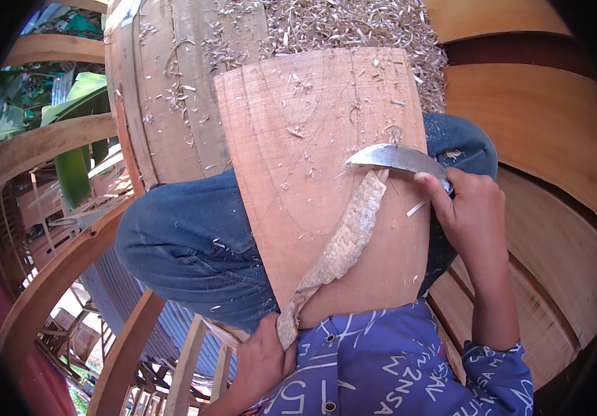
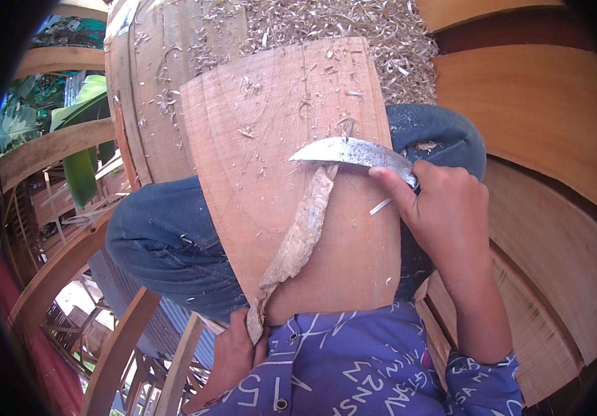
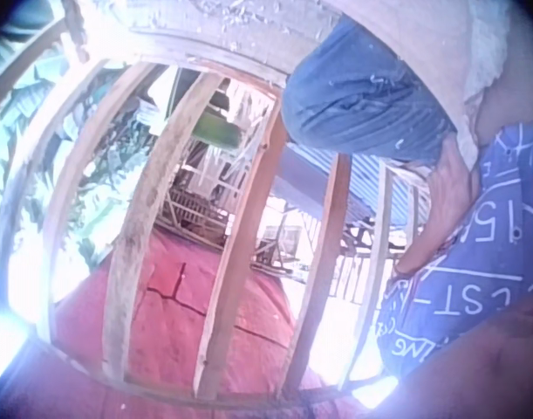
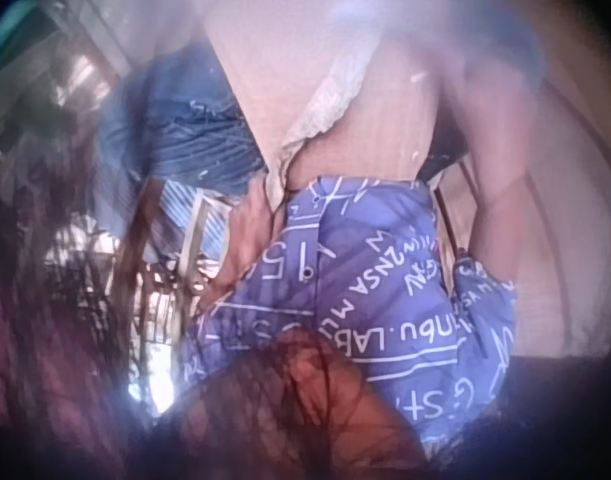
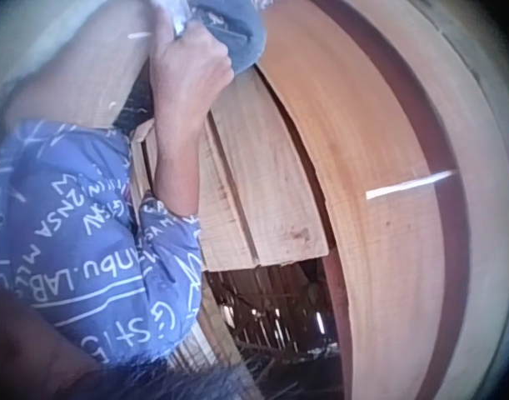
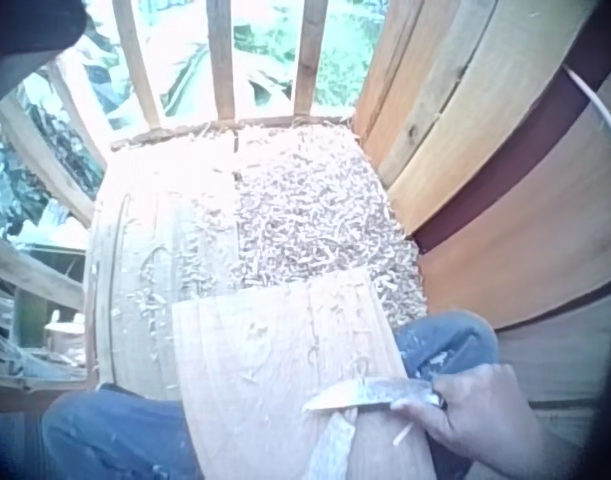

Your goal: The person sits on the floor of a wooden structure and uses a curved knife to carve a long, thin piece of wood. They hold the wood against their leg and repeatedly scrape the surface to remove shavings, shaping the piece.

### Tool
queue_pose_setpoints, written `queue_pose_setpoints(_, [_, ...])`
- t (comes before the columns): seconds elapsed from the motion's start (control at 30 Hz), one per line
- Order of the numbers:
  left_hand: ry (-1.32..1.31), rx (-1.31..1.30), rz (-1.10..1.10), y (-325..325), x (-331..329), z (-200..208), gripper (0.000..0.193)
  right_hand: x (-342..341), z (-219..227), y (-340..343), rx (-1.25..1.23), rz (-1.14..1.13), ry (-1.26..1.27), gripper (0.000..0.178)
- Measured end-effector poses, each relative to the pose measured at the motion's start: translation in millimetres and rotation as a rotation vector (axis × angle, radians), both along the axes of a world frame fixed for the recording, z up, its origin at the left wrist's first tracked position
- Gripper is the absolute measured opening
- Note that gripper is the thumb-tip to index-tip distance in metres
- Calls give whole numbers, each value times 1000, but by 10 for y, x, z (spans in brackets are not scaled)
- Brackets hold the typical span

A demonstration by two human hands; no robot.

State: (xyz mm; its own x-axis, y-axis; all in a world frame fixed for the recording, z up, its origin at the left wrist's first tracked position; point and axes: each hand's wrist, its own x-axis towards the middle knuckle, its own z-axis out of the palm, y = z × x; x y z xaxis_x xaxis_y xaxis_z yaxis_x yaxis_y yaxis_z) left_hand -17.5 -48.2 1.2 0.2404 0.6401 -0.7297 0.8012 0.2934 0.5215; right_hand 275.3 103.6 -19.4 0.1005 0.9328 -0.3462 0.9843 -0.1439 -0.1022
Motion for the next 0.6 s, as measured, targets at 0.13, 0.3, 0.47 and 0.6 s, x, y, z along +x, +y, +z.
queue_pose_setpoints(0.13, [-5,29,-10,-37,2,6,43,112,-23,52,130,-86,-57,61])
queue_pose_setpoints(0.3, [31,23,-50,30,11,34,46,62,145,-98,2,-15,-20,57])
queue_pose_setpoints(0.47, [56,-9,-73,-52,-32,-5,51,39,47,-72,14,29,1,57])
queue_pose_setpoints(0.6, [59,5,-72,-36,-29,-9,51,174,129,183,-20,-265,45,61])
